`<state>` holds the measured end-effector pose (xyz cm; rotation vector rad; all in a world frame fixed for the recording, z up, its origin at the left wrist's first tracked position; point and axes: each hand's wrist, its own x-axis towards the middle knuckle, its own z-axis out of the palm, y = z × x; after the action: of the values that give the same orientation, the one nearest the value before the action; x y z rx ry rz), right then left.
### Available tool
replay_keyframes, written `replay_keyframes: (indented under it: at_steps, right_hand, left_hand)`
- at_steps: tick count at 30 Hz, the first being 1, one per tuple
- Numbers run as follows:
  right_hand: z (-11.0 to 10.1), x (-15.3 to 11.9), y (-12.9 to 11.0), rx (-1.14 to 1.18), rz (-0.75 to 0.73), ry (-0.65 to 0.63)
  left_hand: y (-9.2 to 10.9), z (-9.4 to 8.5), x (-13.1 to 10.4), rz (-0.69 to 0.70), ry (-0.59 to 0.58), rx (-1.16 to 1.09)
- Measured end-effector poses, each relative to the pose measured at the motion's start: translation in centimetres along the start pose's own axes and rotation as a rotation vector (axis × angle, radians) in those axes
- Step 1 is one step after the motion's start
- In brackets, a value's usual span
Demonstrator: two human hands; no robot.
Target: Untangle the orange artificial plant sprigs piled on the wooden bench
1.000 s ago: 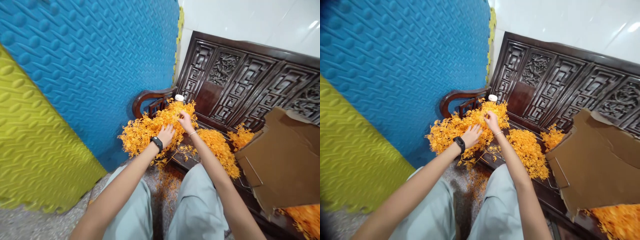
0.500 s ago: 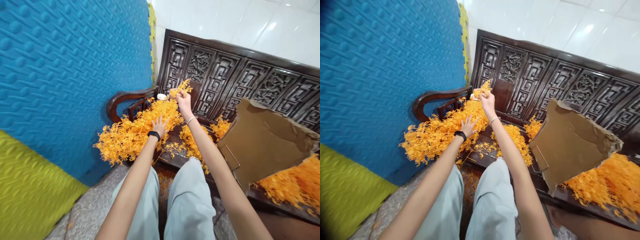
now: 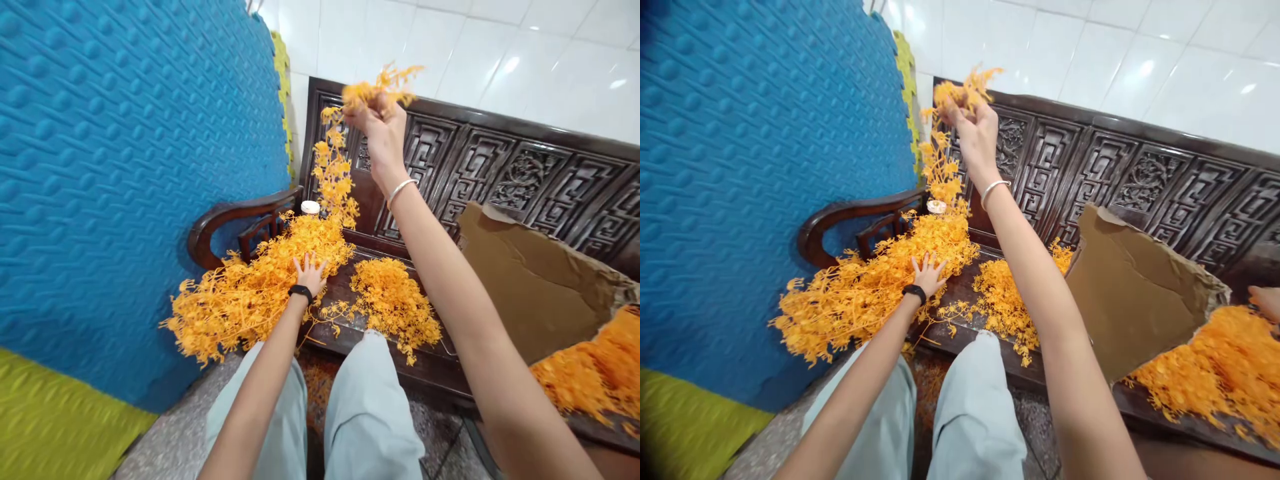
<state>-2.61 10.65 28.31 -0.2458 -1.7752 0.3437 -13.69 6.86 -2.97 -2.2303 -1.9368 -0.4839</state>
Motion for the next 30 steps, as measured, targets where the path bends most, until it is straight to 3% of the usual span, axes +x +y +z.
replay_keyframes:
  at_steps: [5,11,15,22,26,28,30]
  right_hand:
    - [-0.3,-0.8,0.5,0.055,0.072,-0.005]
    - [-0.4,-6.3,-0.5,0.081,0.271,-0.004]
    - [-0.4,-11.1,-1.4,0.154,0.452,0.027]
    - [-0.2,-17.9,-2.8,0.226,0.773,0.112]
    - [-0.1,-21.1,-2.8,0.295,0.909,0.158]
    - [-0.1,-22.7,-2.7,0.317,0.952,0.165]
    - [-0.2,-24.3,-2.8,0.315,0.999,0.168]
  left_hand:
    - [-0.2,-1.0,0.1,0.001,0.105,-0.088]
    - [0.1,-3.1,-0.6,-0.027,0.217,-0.145]
    - [0.8,-4.5,-1.5,-0.119,0.347,-0.47]
    - [2.0,-6.5,-1.3,-0.168,0.403,-0.856]
    - [3.9,-7.7,-0.7,-0.093,0.309,-1.089]
    - [5.0,-8.5,-0.7,-0.015,0.152,-1.267]
    - [5.9,-9.1,-1.0,0.066,-0.082,-1.508]
